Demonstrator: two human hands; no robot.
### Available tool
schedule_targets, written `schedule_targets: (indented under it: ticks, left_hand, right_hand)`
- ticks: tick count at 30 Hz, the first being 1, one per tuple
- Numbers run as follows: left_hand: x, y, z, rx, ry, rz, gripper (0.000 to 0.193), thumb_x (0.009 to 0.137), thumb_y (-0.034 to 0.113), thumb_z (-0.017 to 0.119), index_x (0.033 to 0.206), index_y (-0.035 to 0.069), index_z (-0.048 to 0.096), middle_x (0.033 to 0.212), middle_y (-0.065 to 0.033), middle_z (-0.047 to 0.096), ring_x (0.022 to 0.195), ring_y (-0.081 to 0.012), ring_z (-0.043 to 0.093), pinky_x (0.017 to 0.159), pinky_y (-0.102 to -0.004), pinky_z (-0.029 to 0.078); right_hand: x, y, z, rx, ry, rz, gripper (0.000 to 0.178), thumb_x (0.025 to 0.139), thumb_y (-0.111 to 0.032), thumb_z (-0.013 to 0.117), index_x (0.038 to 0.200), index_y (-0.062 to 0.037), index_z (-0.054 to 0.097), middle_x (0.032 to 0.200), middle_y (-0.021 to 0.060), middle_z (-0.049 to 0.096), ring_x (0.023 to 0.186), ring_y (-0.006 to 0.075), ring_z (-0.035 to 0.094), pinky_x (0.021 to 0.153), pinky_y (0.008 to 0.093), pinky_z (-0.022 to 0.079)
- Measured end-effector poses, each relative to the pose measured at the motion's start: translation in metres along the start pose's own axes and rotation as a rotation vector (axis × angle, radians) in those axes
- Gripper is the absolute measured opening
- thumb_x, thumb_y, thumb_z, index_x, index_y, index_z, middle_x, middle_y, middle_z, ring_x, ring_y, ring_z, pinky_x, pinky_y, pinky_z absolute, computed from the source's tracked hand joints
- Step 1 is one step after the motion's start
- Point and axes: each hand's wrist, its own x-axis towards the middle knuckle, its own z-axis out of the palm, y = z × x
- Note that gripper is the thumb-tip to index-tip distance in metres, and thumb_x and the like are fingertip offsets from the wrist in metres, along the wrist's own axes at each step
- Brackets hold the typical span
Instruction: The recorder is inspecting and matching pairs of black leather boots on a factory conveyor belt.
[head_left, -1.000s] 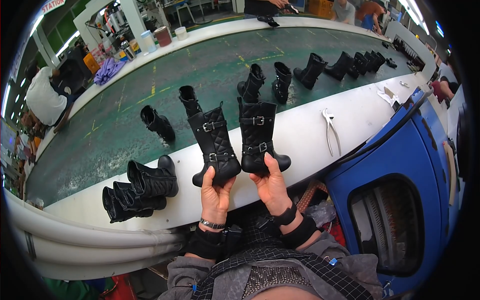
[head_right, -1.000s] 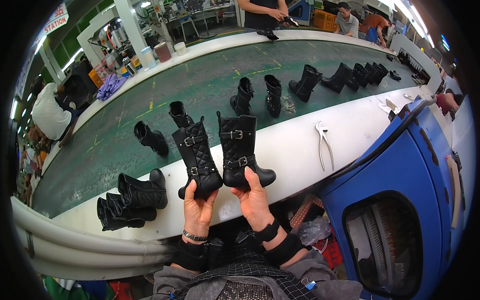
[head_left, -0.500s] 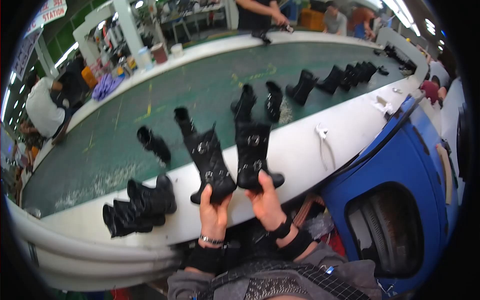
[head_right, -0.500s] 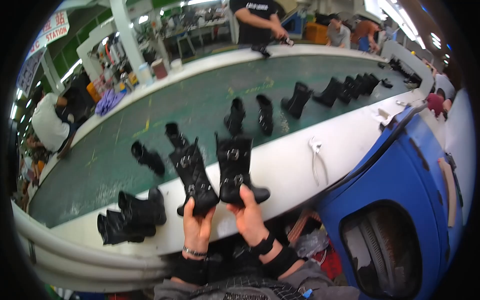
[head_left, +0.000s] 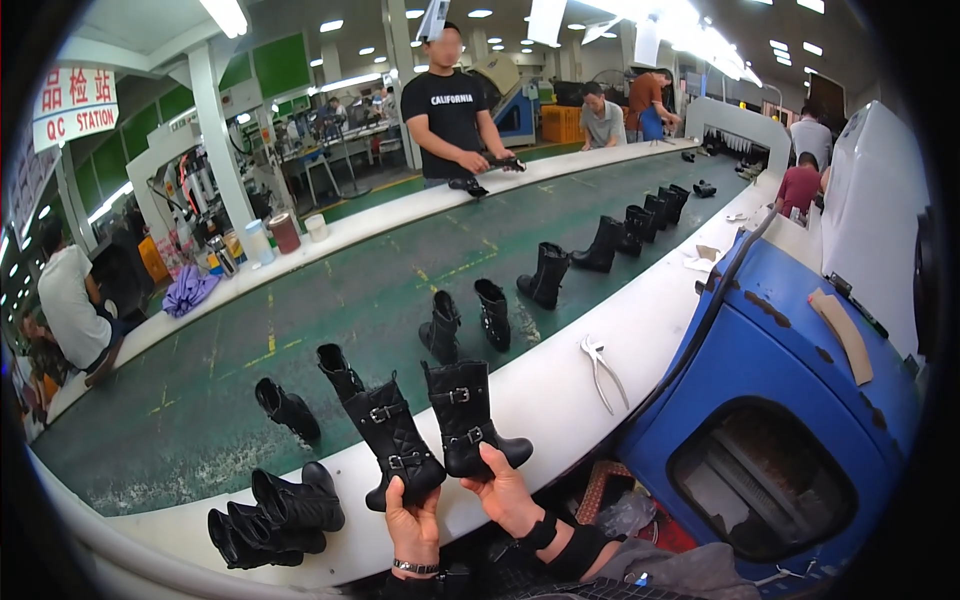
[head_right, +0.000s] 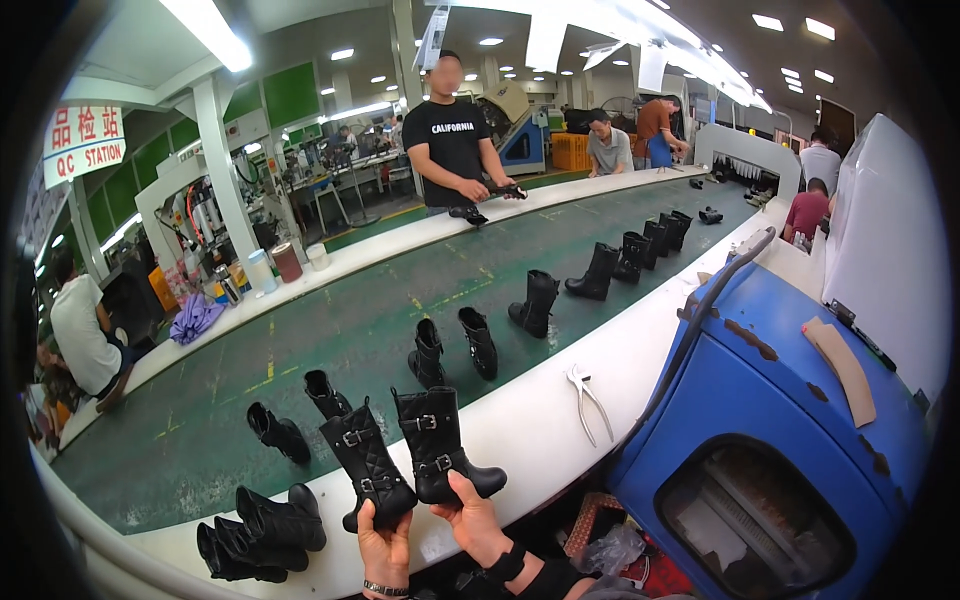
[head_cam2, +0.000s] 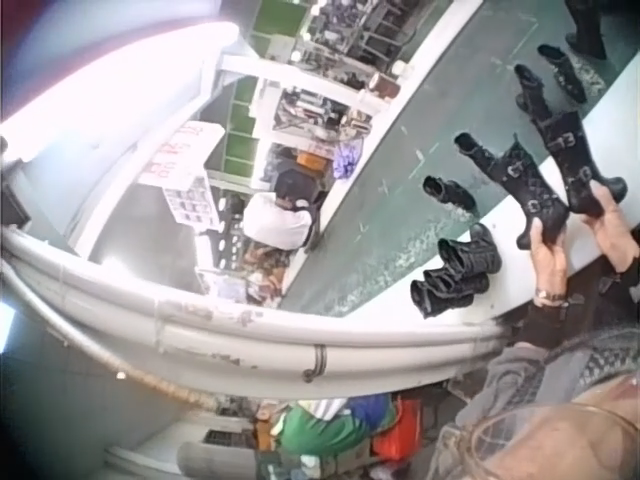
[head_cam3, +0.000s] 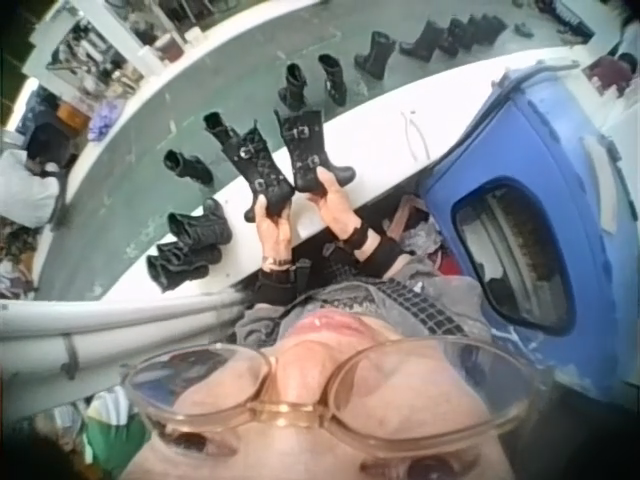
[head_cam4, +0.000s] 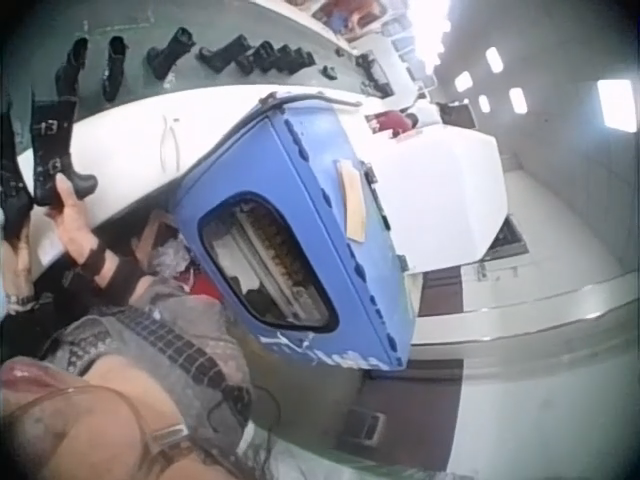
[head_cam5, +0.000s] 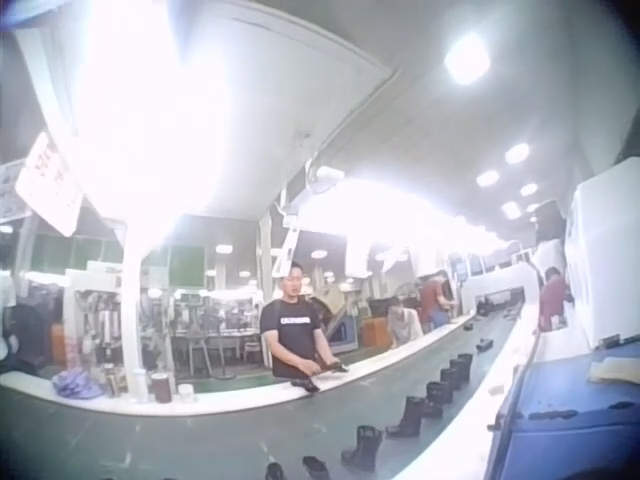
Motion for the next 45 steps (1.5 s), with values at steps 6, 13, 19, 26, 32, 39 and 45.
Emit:
schedule_targets:
  ticks: [6,13,19,26,32,39,45]
  left_hand:
    - [-0.0005,0.0008,0.0012,-0.002,0.004,-0.006,0.04,0.084,0.023,0.069,0.116,0.003,0.053,0.106,-0.0129,0.064,0.097,-0.0284,0.065,0.081,-0.0437,0.059]
    - [0.0004,-0.0006,-0.0027,-0.006,-0.016,0.007,0.04,0.084,0.023,0.069,0.116,0.004,0.054,0.106,-0.0121,0.065,0.097,-0.0275,0.066,0.081,-0.0436,0.059]
    - [0.0011,-0.0006,-0.0031,0.007,0.005,0.004,0.04,0.085,0.023,0.069,0.116,0.004,0.053,0.107,-0.0119,0.064,0.098,-0.0272,0.065,0.082,-0.0435,0.058]
    - [-0.0006,0.0004,-0.001,0.029,-0.034,0.001,0.041,0.085,0.024,0.069,0.117,0.004,0.053,0.108,-0.0115,0.064,0.099,-0.0273,0.065,0.084,-0.0434,0.058]
    - [0.0014,0.0012,-0.0028,0.044,-0.029,-0.014,0.041,0.085,0.023,0.069,0.117,0.003,0.054,0.109,-0.0116,0.064,0.1,-0.028,0.065,0.086,-0.0436,0.058]
    - [0.0018,0.0009,-0.0055,0.035,-0.038,-0.02,0.04,0.086,0.023,0.067,0.119,0.003,0.054,0.111,-0.0127,0.063,0.102,-0.028,0.064,0.085,-0.0435,0.058]
    - [0.0012,0.0008,-0.0038,0.066,-0.044,-0.012,0.041,0.085,0.025,0.068,0.117,0.005,0.053,0.11,-0.0119,0.064,0.102,-0.0279,0.064,0.084,-0.0445,0.058]
  right_hand:
    - [-0.0009,-0.0001,-0.002,-0.048,-0.037,0.008,0.029,0.088,-0.03,0.067,0.109,-0.0128,0.06,0.098,0.0009,0.066,0.083,0.0128,0.064,0.068,0.0298,0.055]
    - [0.0005,0.002,-0.0048,-0.054,-0.033,0.007,0.028,0.088,-0.031,0.067,0.108,-0.0125,0.061,0.096,0.001,0.067,0.082,0.0127,0.064,0.068,0.0296,0.055]
    - [0.0016,0.0012,-0.0049,-0.052,-0.029,0.013,0.028,0.088,-0.03,0.066,0.109,-0.0112,0.061,0.097,0.0017,0.067,0.08,0.0125,0.065,0.066,0.0281,0.056]
    - [0.0022,0.0022,-0.0049,-0.065,-0.022,-0.002,0.028,0.09,-0.029,0.064,0.11,-0.0099,0.061,0.096,0.0022,0.067,0.08,0.0128,0.065,0.065,0.0274,0.057]
    - [0.0013,0.001,-0.0018,-0.02,0.009,-0.005,0.028,0.086,-0.027,0.07,0.105,-0.0076,0.062,0.09,0.003,0.068,0.074,0.0133,0.066,0.061,0.0284,0.058]
    - [-0.0015,-0.0001,-0.0014,-0.057,-0.013,-0.01,0.03,0.086,-0.028,0.07,0.107,-0.0081,0.061,0.095,0.0032,0.067,0.078,0.0132,0.066,0.064,0.0293,0.057]
    - [-0.0011,-0.0014,-0.0007,-0.06,-0.011,-0.006,0.03,0.086,-0.027,0.07,0.108,-0.009,0.06,0.094,0.0031,0.067,0.076,0.0136,0.066,0.063,0.0294,0.058]
